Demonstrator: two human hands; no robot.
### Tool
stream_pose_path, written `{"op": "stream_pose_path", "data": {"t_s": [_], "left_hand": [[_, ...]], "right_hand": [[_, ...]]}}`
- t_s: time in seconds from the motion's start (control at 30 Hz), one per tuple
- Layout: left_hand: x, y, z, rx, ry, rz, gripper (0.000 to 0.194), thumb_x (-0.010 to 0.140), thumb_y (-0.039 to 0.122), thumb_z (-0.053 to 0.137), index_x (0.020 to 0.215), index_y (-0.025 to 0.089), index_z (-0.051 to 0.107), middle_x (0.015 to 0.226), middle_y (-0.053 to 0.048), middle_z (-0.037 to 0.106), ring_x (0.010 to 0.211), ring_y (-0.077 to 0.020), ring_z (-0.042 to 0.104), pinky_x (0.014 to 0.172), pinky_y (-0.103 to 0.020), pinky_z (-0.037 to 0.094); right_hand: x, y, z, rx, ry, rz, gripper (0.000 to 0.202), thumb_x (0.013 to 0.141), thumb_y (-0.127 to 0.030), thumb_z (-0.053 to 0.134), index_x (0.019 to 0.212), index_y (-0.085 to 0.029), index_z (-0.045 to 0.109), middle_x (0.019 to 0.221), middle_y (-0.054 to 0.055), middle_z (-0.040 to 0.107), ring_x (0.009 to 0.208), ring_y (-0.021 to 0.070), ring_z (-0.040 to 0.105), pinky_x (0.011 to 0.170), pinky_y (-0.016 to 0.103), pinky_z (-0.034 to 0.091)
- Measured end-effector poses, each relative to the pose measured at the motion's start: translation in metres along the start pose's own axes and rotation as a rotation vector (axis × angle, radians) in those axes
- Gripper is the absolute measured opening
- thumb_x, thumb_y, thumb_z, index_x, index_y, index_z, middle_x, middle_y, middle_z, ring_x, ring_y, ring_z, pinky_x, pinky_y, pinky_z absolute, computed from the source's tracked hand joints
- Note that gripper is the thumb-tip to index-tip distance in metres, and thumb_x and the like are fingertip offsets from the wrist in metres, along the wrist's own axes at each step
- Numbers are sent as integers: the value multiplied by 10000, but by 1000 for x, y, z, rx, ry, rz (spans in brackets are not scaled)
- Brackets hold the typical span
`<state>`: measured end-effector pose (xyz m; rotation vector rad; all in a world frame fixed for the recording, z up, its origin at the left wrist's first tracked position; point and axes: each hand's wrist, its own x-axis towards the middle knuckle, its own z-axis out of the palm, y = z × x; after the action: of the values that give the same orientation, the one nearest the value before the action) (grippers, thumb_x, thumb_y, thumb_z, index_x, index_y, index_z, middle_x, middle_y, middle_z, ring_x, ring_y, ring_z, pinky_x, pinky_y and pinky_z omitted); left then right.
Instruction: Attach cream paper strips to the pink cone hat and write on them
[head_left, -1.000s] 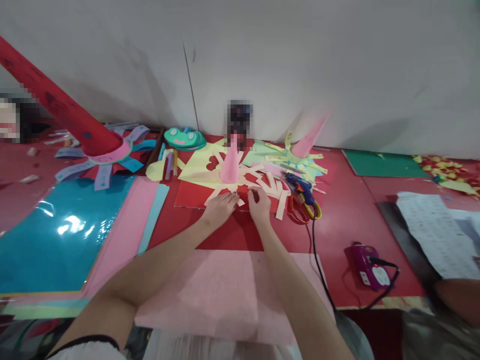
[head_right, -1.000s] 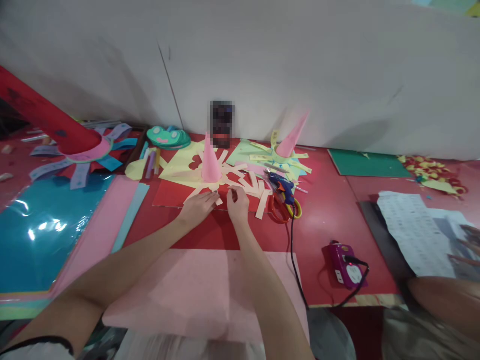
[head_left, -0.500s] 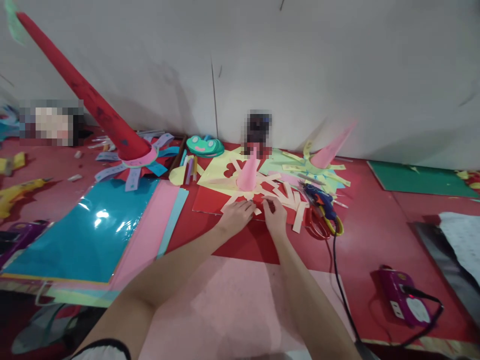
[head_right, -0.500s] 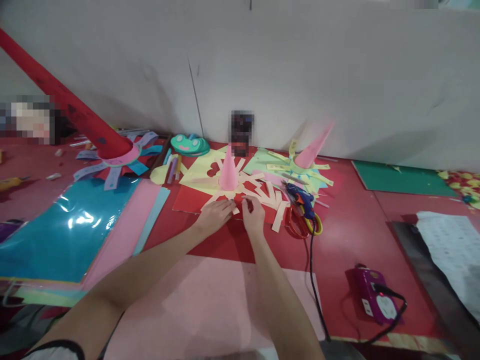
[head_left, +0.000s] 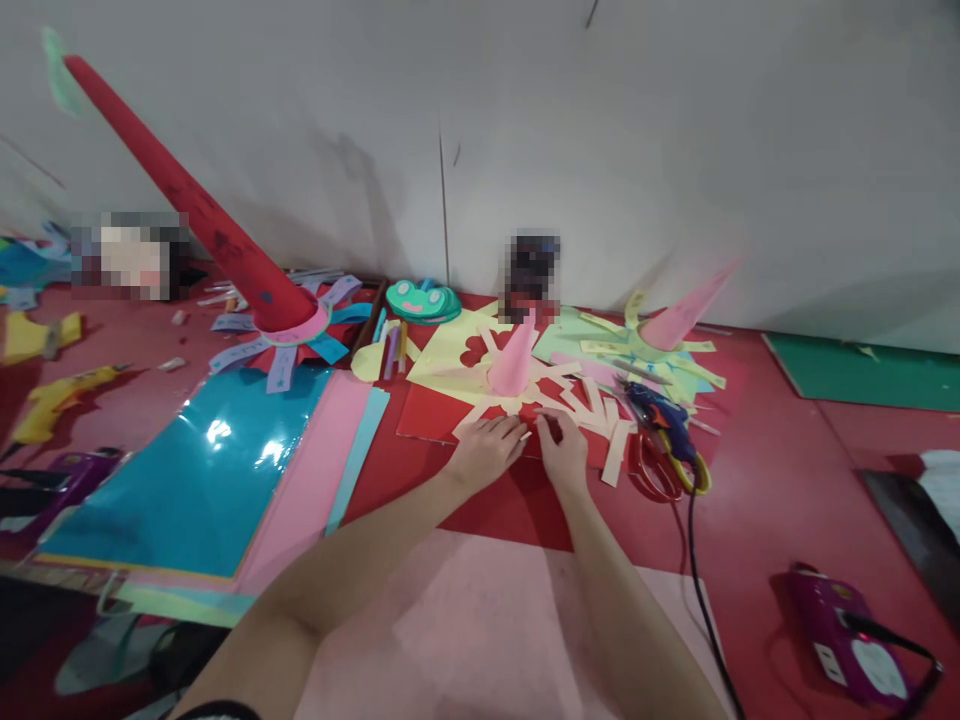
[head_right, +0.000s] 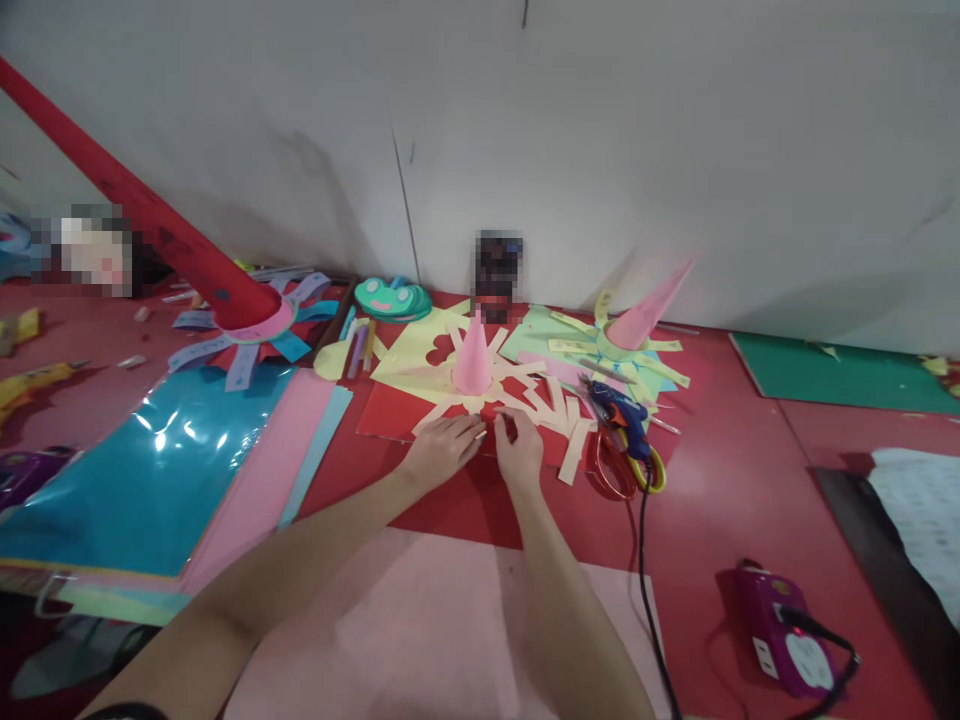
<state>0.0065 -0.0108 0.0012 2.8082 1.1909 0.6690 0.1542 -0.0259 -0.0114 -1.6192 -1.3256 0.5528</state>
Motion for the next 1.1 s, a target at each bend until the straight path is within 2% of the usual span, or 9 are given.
{"op": "stream_pose_path", "data": {"t_s": [0.17,0.3,0.5,0.67,0.77,0.83,0.9,1.0,1.1], "left_hand": [[0,-4,-2,56,-44,82,235,926,203,413,1057,156,602,996,-90,646,850,-181,641,723,-316,515],[-2,-5,-1,64,-41,179,249,924,139,383,1054,145,595,948,-76,667,849,-173,635,705,-298,499],[2,-1,-4,106,-22,147,299,950,229,333,923,158,622,825,-62,663,762,-164,630,639,-287,474],[1,1,-6,92,-18,144,301,944,243,346,874,153,625,832,-62,670,756,-166,635,661,-299,482],[-1,1,-7,42,38,167,269,938,248,366,933,151,616,873,-58,681,791,-169,641,693,-300,491],[0,-2,-11,-11,106,182,249,931,271,392,1004,149,597,926,-58,682,836,-169,640,720,-292,496],[7,-8,-19,-36,188,132,244,925,295,417,1039,154,580,967,-65,673,881,-175,632,744,-288,496],[31,-20,-38,-63,336,-120,222,906,318,462,1036,173,569,997,-80,642,964,-197,600,804,-303,487],[60,-33,-57,-166,413,-310,255,881,317,512,1100,188,524,1073,-82,592,1009,-190,566,831,-299,480]], "right_hand": [[0,-1,-1,5,11,-12,250,823,-346,469,909,-188,642,911,72,685,810,186,612,719,331,487],[1,-2,-1,11,0,-6,262,820,-350,463,909,-184,645,896,69,685,748,172,606,671,311,484],[2,-1,-1,-7,-14,-8,271,823,-349,448,915,-176,635,890,73,679,752,173,594,676,311,476],[2,-2,-1,21,-26,-29,254,818,-333,447,893,-175,631,907,79,676,805,182,603,753,336,476],[1,-5,-3,77,26,-17,251,816,-329,451,902,-173,628,918,80,675,816,176,603,759,326,473],[2,-6,-8,110,119,14,261,817,-341,456,917,-171,627,923,79,673,814,169,600,731,306,468],[5,-7,-15,125,229,54,275,812,-350,459,927,-165,626,912,78,671,793,163,593,689,286,458],[11,-5,-28,148,370,109,283,798,-342,460,924,-149,625,890,79,660,733,149,572,631,262,436],[18,-3,-35,150,426,141,281,795,-335,454,905,-143,627,861,73,647,685,134,549,606,250,420]]}}
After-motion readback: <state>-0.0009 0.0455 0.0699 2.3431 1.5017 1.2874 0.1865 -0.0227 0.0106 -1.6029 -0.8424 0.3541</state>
